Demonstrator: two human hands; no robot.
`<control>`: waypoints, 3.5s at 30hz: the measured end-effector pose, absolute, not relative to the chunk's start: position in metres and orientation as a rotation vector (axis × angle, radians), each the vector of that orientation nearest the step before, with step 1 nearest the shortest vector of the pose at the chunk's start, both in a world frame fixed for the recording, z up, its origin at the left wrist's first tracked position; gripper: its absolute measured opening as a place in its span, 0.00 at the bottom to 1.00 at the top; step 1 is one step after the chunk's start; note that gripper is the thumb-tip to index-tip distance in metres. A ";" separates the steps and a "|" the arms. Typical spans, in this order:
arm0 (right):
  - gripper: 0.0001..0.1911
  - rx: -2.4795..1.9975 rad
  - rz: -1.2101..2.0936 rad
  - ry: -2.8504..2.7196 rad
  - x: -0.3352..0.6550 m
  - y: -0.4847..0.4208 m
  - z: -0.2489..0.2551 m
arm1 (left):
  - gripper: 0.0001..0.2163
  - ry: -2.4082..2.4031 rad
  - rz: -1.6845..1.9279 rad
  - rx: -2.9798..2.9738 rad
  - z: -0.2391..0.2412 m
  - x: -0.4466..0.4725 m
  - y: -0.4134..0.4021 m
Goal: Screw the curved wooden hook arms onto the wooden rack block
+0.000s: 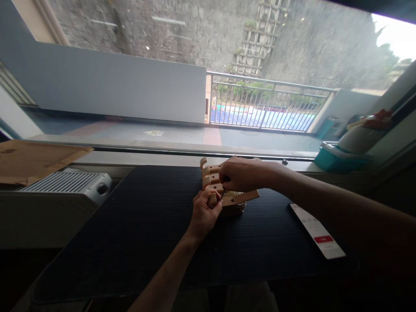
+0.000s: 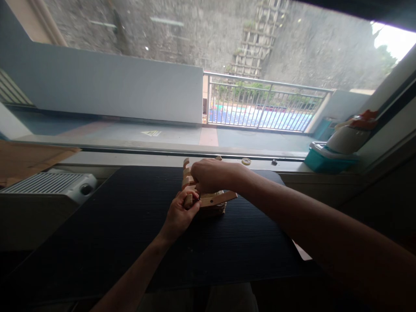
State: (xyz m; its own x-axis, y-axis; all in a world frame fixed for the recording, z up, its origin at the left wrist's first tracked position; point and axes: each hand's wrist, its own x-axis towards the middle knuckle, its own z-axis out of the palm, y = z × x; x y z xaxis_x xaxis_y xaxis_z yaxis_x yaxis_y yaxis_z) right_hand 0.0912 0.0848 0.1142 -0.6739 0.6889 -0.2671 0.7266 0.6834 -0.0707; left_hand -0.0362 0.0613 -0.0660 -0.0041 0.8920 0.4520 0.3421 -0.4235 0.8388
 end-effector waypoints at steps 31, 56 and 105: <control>0.05 1.046 -0.158 2.680 0.087 0.082 0.114 | 0.11 1.151 1.470 1.584 -0.071 -0.033 0.061; 0.18 1.383 -0.107 2.547 0.084 0.080 0.116 | 0.11 1.185 1.443 1.660 -0.075 -0.036 0.065; 0.12 1.528 -0.158 2.594 0.077 0.070 0.107 | 0.15 1.108 1.388 1.680 -0.071 -0.045 0.061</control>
